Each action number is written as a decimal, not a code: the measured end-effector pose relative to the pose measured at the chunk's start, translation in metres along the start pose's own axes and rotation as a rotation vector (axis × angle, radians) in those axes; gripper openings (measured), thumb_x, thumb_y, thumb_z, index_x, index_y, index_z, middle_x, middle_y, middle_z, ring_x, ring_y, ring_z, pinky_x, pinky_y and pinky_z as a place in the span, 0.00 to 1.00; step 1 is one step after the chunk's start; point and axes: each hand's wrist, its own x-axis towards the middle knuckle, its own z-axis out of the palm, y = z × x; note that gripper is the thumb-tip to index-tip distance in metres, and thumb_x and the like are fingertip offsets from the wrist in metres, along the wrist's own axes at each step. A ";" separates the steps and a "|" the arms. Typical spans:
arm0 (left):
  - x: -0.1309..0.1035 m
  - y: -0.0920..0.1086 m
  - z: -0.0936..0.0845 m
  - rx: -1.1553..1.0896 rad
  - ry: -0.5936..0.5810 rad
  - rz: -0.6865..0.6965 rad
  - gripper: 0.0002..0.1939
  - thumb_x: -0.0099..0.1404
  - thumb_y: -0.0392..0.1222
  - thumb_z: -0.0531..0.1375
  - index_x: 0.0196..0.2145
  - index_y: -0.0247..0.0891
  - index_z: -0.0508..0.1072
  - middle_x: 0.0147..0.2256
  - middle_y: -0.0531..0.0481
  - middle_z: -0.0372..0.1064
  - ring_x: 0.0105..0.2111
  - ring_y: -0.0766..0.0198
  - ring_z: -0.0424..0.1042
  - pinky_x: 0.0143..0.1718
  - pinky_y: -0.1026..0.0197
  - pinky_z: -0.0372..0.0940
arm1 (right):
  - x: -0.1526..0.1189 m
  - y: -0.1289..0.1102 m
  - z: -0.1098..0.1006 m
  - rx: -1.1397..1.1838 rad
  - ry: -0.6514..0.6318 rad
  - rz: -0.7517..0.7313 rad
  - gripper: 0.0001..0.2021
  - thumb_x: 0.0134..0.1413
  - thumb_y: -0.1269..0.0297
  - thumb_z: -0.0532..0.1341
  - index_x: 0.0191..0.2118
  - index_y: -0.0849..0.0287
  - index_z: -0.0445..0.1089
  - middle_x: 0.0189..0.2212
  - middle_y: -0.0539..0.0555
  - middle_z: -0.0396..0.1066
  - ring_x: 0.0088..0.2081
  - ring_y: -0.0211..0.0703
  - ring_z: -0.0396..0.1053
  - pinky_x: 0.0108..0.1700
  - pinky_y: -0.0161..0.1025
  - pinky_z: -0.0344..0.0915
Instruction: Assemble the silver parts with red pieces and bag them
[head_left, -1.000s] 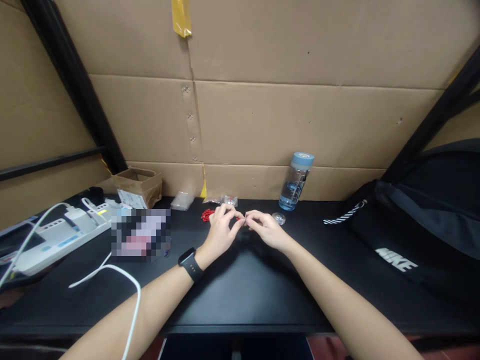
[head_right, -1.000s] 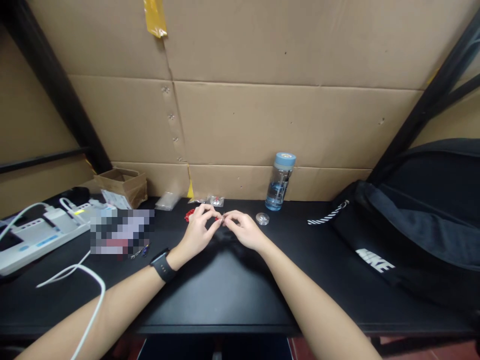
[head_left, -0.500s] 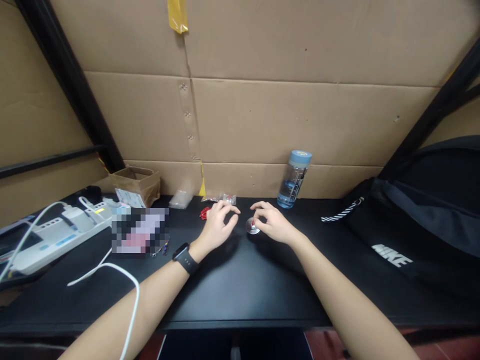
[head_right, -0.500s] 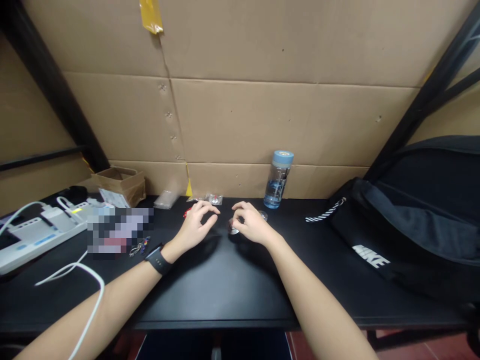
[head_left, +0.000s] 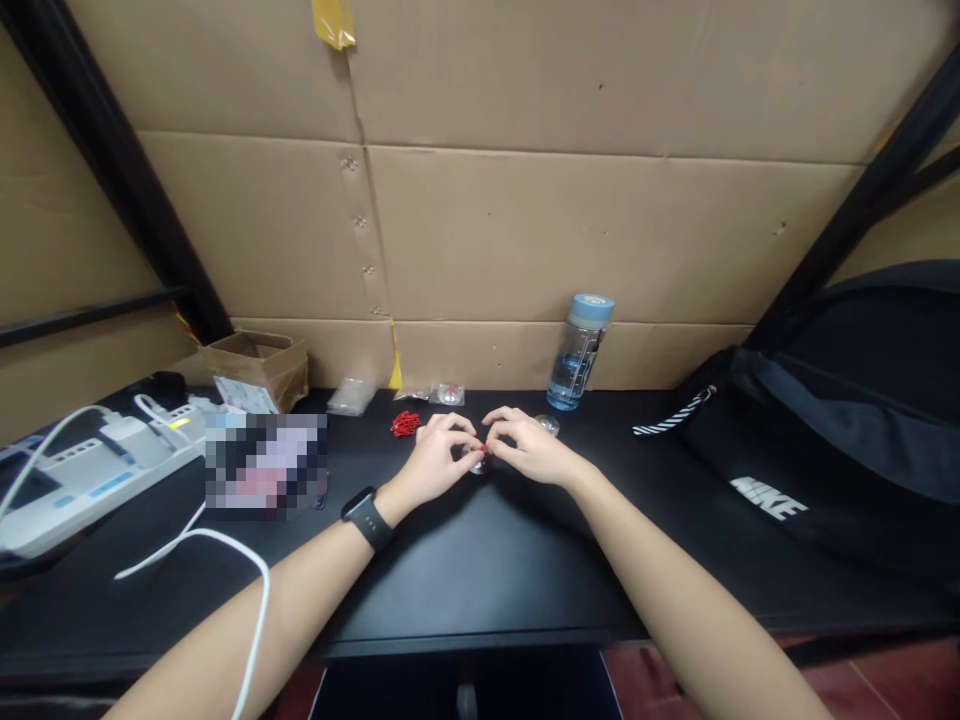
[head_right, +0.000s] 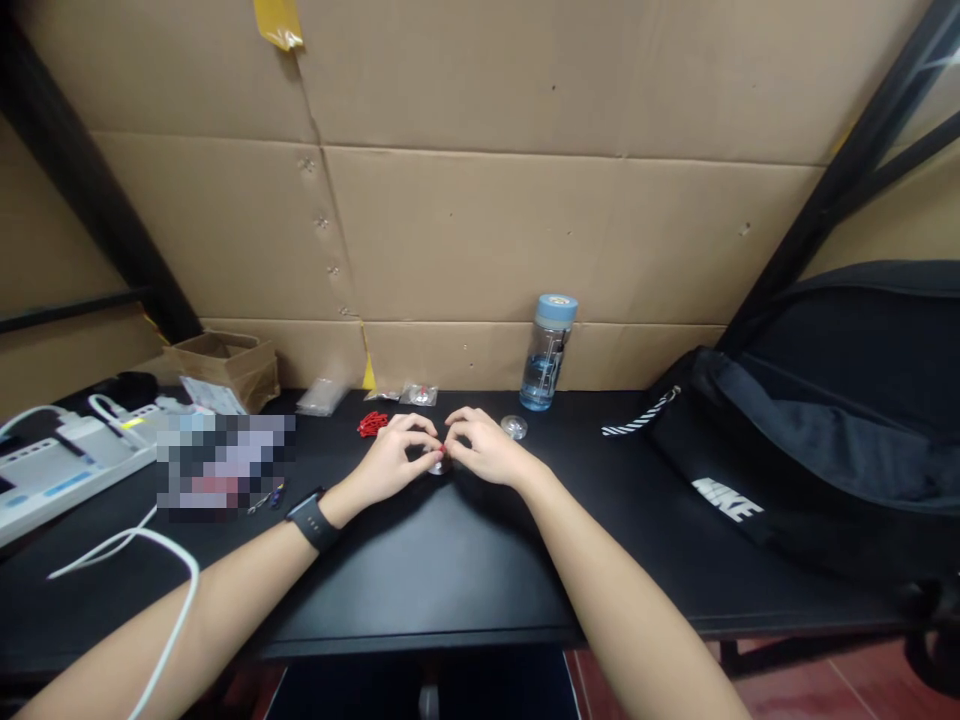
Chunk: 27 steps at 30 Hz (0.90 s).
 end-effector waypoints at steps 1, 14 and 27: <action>0.000 -0.002 0.001 0.009 -0.003 -0.018 0.05 0.66 0.45 0.65 0.35 0.47 0.82 0.47 0.49 0.73 0.51 0.52 0.66 0.53 0.47 0.60 | -0.001 0.005 -0.005 -0.025 0.015 0.017 0.10 0.66 0.65 0.58 0.35 0.57 0.75 0.47 0.57 0.73 0.48 0.46 0.71 0.54 0.45 0.65; -0.002 -0.008 0.006 -0.052 -0.213 -0.016 0.06 0.61 0.50 0.69 0.36 0.52 0.84 0.46 0.51 0.75 0.51 0.52 0.67 0.56 0.48 0.59 | -0.028 0.076 -0.045 -0.181 -0.050 0.417 0.21 0.49 0.67 0.71 0.51 0.58 0.75 0.44 0.56 0.79 0.43 0.47 0.76 0.47 0.39 0.69; 0.015 -0.052 -0.060 -0.056 0.081 -0.127 0.12 0.66 0.49 0.61 0.41 0.43 0.81 0.45 0.47 0.79 0.47 0.54 0.75 0.53 0.54 0.65 | -0.027 0.087 -0.044 -0.119 0.008 0.417 0.16 0.47 0.69 0.71 0.45 0.57 0.77 0.42 0.55 0.80 0.38 0.45 0.76 0.45 0.41 0.71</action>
